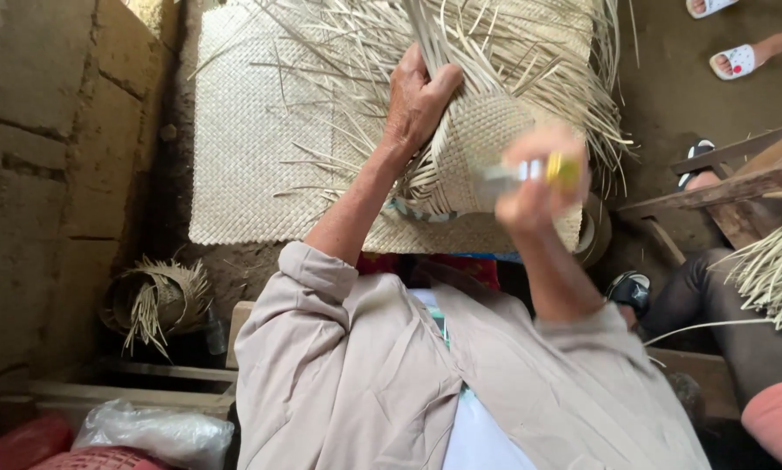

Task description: Weaving straw strands to create the brim of a hat and applying liquid from a small bottle.

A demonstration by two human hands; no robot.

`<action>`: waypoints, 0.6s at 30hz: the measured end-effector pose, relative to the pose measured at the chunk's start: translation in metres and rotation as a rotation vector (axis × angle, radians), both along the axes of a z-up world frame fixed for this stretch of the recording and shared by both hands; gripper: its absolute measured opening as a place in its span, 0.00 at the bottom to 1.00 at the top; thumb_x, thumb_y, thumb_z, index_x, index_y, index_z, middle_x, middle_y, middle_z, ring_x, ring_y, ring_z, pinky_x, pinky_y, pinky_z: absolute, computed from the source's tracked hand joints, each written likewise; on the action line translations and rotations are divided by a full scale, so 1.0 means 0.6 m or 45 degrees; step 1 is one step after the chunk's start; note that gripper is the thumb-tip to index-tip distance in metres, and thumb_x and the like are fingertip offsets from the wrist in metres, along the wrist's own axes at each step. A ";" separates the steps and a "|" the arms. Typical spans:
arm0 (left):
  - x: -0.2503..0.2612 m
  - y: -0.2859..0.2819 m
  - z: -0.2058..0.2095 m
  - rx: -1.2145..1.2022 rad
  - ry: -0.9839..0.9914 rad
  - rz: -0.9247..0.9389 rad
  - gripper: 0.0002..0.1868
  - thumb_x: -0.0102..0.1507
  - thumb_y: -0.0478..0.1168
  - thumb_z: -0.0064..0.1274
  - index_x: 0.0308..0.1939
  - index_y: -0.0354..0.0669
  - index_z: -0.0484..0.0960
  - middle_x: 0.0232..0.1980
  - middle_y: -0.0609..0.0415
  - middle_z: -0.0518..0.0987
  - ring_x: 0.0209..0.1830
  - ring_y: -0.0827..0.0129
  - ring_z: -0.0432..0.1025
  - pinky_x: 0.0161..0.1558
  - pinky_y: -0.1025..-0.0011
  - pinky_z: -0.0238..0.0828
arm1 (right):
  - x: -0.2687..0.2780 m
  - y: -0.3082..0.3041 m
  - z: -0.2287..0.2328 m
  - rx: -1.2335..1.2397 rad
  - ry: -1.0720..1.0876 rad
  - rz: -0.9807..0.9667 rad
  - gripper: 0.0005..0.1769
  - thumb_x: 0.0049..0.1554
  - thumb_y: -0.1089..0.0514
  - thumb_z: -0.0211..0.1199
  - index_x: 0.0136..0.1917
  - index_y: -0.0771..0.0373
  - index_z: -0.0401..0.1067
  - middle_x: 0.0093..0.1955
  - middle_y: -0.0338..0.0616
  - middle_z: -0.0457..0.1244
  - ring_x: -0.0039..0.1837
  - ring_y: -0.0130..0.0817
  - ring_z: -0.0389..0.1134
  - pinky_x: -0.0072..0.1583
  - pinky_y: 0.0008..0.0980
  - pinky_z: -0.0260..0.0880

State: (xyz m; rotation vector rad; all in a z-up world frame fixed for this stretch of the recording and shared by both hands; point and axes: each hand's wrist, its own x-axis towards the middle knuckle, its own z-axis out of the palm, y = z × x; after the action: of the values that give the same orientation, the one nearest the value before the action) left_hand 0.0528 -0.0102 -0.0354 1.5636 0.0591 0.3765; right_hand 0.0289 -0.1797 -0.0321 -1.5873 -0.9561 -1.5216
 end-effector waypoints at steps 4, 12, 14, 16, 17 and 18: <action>-0.002 0.004 0.007 0.020 0.027 0.009 0.13 0.56 0.51 0.45 0.34 0.47 0.71 0.31 0.58 0.76 0.31 0.72 0.68 0.33 0.68 0.71 | -0.086 -0.008 0.032 -0.031 0.422 0.373 0.27 0.67 0.43 0.49 0.39 0.70 0.64 0.28 0.49 0.59 0.29 0.42 0.58 0.33 0.38 0.58; 0.018 0.002 -0.025 -0.009 0.003 0.011 0.14 0.57 0.51 0.45 0.36 0.47 0.71 0.32 0.58 0.77 0.29 0.72 0.70 0.31 0.69 0.76 | 0.068 0.078 0.042 0.135 0.388 0.477 0.10 0.64 0.57 0.45 0.59 0.56 0.60 0.32 0.42 0.56 0.27 0.29 0.52 0.29 0.30 0.49; 0.020 0.002 -0.031 -0.044 0.008 -0.016 0.15 0.58 0.52 0.45 0.38 0.46 0.71 0.33 0.57 0.77 0.29 0.71 0.71 0.31 0.69 0.78 | 0.057 0.068 0.039 0.297 0.587 0.543 0.12 0.63 0.51 0.48 0.42 0.58 0.64 0.31 0.39 0.56 0.26 0.27 0.49 0.30 0.30 0.49; 0.017 0.005 -0.032 -0.001 -0.014 0.007 0.13 0.59 0.52 0.46 0.36 0.47 0.71 0.33 0.58 0.77 0.31 0.73 0.69 0.34 0.69 0.76 | 0.026 0.036 0.021 0.118 0.282 0.522 0.17 0.68 0.51 0.45 0.41 0.61 0.64 0.31 0.43 0.57 0.30 0.33 0.55 0.36 0.34 0.57; 0.016 0.003 -0.028 -0.003 -0.018 0.014 0.13 0.59 0.52 0.46 0.36 0.47 0.71 0.33 0.58 0.77 0.31 0.73 0.69 0.34 0.69 0.76 | 0.001 0.016 0.006 0.114 0.278 0.529 0.17 0.68 0.51 0.45 0.41 0.61 0.64 0.31 0.43 0.57 0.30 0.33 0.55 0.36 0.34 0.57; 0.015 0.001 -0.023 0.012 -0.005 0.019 0.14 0.58 0.52 0.45 0.36 0.47 0.71 0.33 0.58 0.76 0.31 0.72 0.69 0.34 0.69 0.76 | -0.023 -0.004 -0.010 0.076 0.281 0.480 0.19 0.68 0.49 0.47 0.40 0.63 0.64 0.30 0.44 0.58 0.28 0.32 0.58 0.31 0.33 0.58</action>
State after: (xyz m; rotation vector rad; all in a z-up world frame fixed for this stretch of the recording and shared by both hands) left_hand 0.0619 -0.0094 -0.0491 1.5726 0.0656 0.3921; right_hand 0.0153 -0.1821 -0.0378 -1.4035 -1.0065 -1.0825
